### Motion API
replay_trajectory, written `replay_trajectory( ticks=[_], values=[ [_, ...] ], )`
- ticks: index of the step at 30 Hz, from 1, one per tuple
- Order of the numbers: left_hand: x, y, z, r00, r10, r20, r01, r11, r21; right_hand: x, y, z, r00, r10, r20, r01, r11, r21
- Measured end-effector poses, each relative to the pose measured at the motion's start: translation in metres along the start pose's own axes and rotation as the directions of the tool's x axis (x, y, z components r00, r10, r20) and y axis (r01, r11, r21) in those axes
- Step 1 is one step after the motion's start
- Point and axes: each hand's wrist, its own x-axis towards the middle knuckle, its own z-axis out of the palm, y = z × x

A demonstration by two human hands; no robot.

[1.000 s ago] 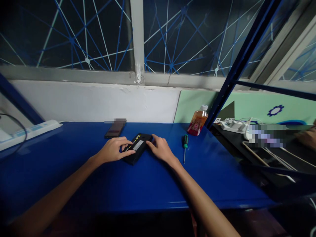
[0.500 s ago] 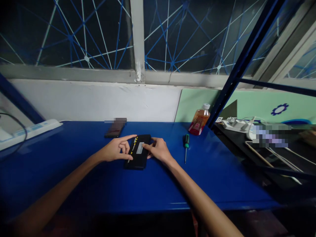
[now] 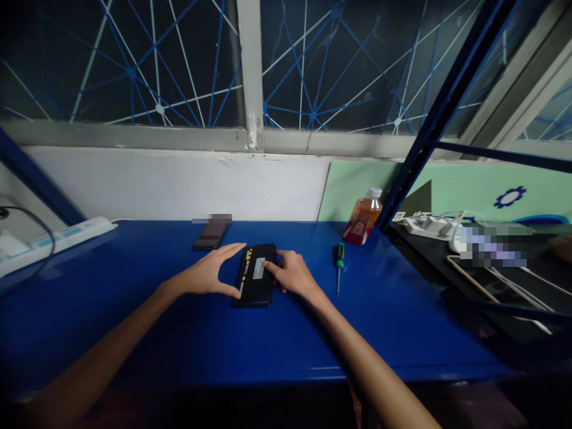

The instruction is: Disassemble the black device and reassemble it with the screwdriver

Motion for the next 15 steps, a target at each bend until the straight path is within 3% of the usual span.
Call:
replay_trajectory(
  ticks=[4,10,15],
  values=[
    [-0.002,0.002,0.000,0.995,-0.012,0.104,0.011,1.000,0.011,0.001,0.001,0.000,0.999,-0.028,-0.018,0.027,0.998,-0.051],
    [-0.002,0.006,-0.001,0.991,0.048,0.128,-0.054,0.997,0.047,-0.001,-0.001,0.005,0.999,-0.015,-0.041,0.013,0.998,-0.058],
    [-0.001,0.003,0.002,0.988,0.040,0.150,-0.053,0.996,0.078,0.003,0.005,0.011,0.998,0.046,-0.048,-0.044,0.998,0.038]
  ],
)
